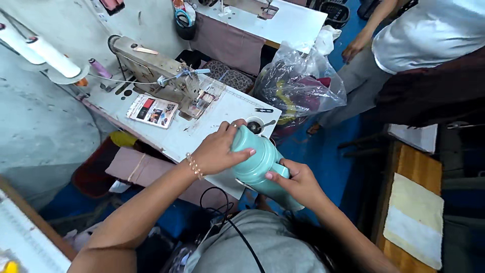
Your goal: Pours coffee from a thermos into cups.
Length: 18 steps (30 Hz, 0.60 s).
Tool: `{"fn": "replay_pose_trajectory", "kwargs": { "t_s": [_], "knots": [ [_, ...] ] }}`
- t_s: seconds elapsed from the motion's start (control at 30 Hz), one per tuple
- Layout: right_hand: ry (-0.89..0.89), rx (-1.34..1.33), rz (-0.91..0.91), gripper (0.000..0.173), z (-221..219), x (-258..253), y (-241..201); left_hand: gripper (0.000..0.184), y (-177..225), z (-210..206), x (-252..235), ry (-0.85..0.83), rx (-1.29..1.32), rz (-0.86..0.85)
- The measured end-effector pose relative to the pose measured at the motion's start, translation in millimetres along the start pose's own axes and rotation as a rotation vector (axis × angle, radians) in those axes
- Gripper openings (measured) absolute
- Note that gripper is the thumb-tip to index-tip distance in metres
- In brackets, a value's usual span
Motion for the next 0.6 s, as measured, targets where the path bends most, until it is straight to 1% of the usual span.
{"fn": "replay_pose_trajectory", "kwargs": {
  "t_s": [0.1,0.17,0.23,0.27,0.33,0.37,0.4,0.43,0.5,0.53,0.6],
  "knots": [
    [-0.056,-0.020,0.065,0.039,4,5,-16,0.071,10,6,17,0.118,-0.029,-0.122],
    [-0.063,-0.034,0.102,0.038,8,8,-26,0.074,20,13,26,0.177,-0.092,-0.158],
    [-0.029,-0.053,0.155,0.035,18,9,-38,0.082,31,24,35,0.221,-0.129,-0.174],
    [-0.012,-0.097,0.199,0.030,28,7,-48,0.088,38,35,41,0.254,-0.108,-0.208],
    [-0.009,-0.224,0.264,0.016,50,-1,-69,0.097,55,62,58,0.337,0.052,-0.352],
    [-0.034,-0.295,0.285,0.013,59,-7,-80,0.100,60,76,66,0.359,0.179,-0.405],
    [-0.066,-0.369,0.295,0.012,66,-14,-92,0.098,61,91,74,0.411,0.296,-0.443],
    [-0.089,-0.432,0.306,0.013,71,-21,-105,0.095,57,105,82,0.480,0.383,-0.459],
    [-0.106,-0.524,0.360,0.016,76,-36,-129,0.089,36,126,103,0.647,0.435,-0.416],
    [-0.108,-0.572,0.398,0.017,74,-43,-141,0.084,22,131,115,0.735,0.429,-0.383],
    [-0.103,-0.656,0.467,0.018,61,-57,-160,0.072,-16,128,140,0.873,0.467,-0.280]
  ]
}}
Point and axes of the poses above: each hand's wrist, its own x-axis away from the middle knuckle, its own z-axis out of the back of the hand, y = z × x, the point moved 9 cm from there along -x, towards the middle knuckle
